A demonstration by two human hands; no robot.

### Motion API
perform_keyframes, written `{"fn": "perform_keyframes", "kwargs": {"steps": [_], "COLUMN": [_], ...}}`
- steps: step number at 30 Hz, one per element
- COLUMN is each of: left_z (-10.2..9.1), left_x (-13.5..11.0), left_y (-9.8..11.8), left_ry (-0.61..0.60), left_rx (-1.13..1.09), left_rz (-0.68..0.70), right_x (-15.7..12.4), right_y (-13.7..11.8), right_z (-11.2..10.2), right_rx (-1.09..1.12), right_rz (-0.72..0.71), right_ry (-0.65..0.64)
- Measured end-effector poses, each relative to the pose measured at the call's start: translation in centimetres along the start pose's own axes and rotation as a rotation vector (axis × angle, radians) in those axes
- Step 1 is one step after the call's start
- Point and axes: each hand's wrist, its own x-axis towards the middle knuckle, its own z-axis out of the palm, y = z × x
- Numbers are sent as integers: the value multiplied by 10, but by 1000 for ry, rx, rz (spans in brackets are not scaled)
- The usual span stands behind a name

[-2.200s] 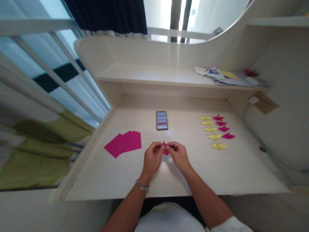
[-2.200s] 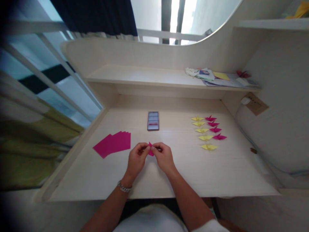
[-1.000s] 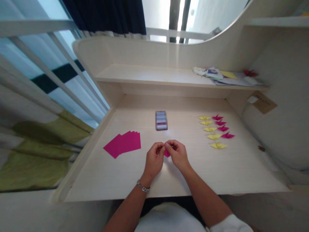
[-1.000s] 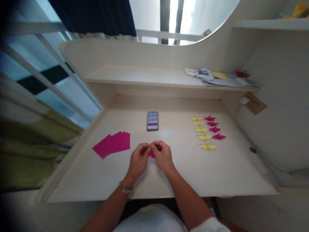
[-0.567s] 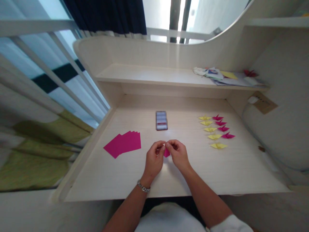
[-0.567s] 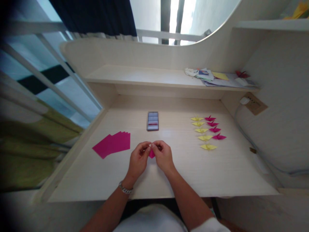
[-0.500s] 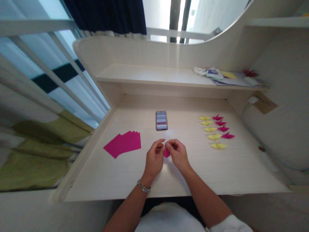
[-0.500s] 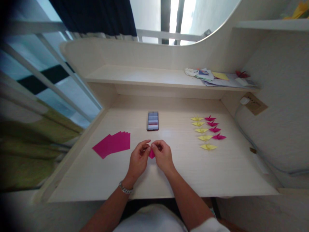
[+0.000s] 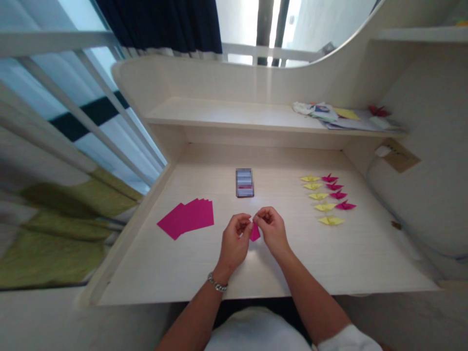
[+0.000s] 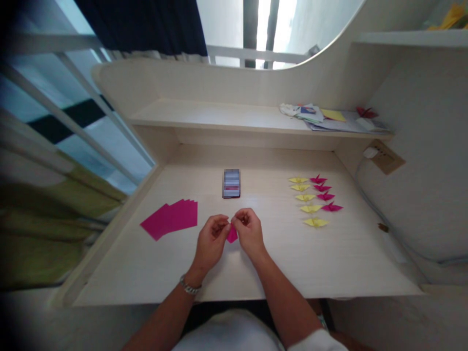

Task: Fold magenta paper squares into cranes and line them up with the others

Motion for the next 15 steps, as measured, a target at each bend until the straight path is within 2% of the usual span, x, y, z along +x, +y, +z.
{"fn": "perform_keyframes", "kwargs": {"steps": [4,7,11,15], "left_z": [0,1,1,-2], "left_x": [1,1,-1,-2], "left_y": [4,3,0,-2], "left_ry": [9,3,-5,-72], "left_rx": [-21,-19,-7,-24], "left_rz": [-6,-2,-18,-54], "right_x": [2,4,7,10], "right_y": [-6,-8,-6,-3], "right_z": [-5,-9,-11,-12], "right_rx": [103,62,8,13], "right_rz": [90,99,105,101], "right_ry": [-104,-169,-144,-113]}}
